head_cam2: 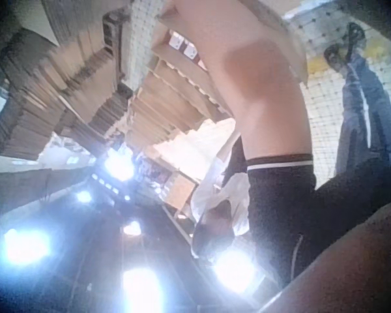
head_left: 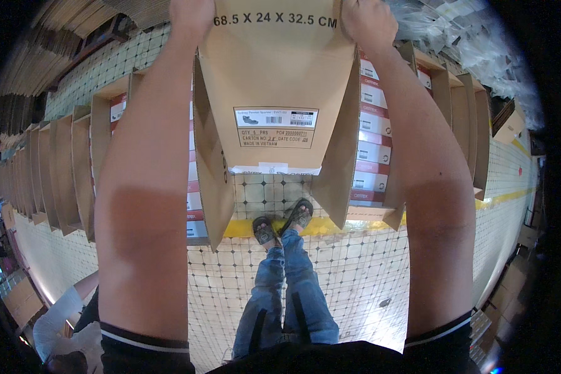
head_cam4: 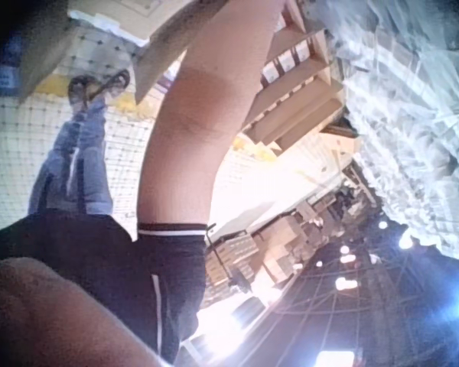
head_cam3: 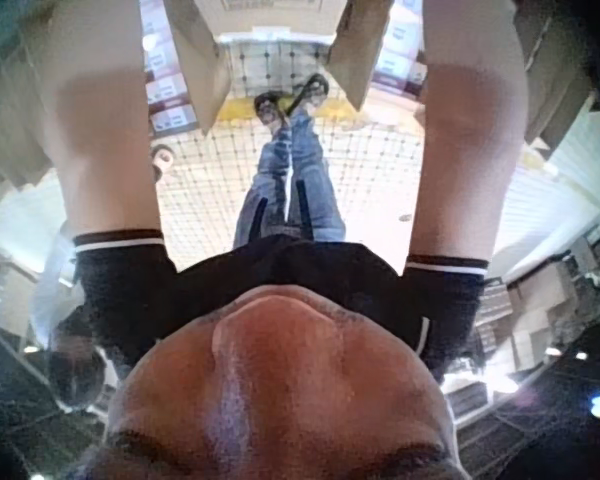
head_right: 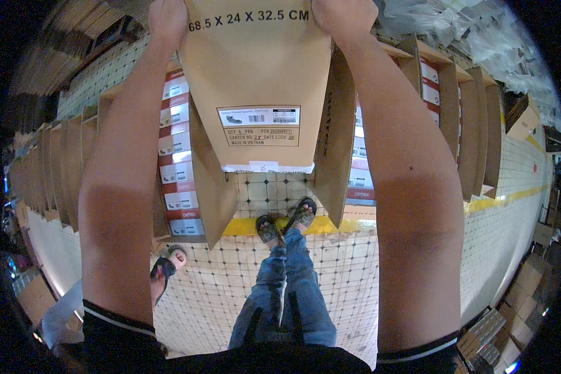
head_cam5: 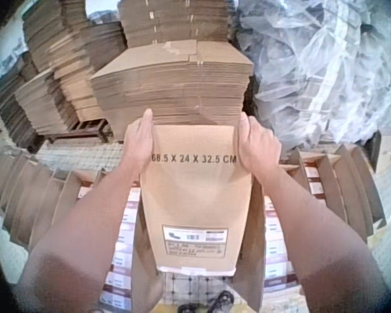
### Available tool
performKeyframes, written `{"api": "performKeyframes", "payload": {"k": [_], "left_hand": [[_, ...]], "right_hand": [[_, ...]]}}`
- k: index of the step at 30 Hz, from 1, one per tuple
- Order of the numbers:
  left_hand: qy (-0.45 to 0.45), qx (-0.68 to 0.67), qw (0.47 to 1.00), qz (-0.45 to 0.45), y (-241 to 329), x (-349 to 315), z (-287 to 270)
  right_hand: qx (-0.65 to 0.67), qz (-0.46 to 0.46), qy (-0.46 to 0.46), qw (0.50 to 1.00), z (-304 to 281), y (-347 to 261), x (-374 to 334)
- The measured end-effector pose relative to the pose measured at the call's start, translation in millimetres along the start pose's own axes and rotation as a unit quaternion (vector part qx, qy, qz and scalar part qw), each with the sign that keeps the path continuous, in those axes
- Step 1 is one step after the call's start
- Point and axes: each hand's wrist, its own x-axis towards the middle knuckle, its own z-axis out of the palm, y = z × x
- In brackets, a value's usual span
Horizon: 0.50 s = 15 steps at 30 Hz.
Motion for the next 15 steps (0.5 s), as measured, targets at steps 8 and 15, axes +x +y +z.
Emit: {"api": "performKeyframes", "payload": {"k": [8,15], "left_hand": [[0.045,0.041,0.998,0.013,-14.0,19.6,7.5],[0.041,0.076,0.996,-0.009,-1.6,16.0,6.1]], "right_hand": [[0.036,0.011,0.034,0.999,10.2,7.7,13.4],[0.036,0.009,0.04,0.998,7.7,4.8,15.0]]}}
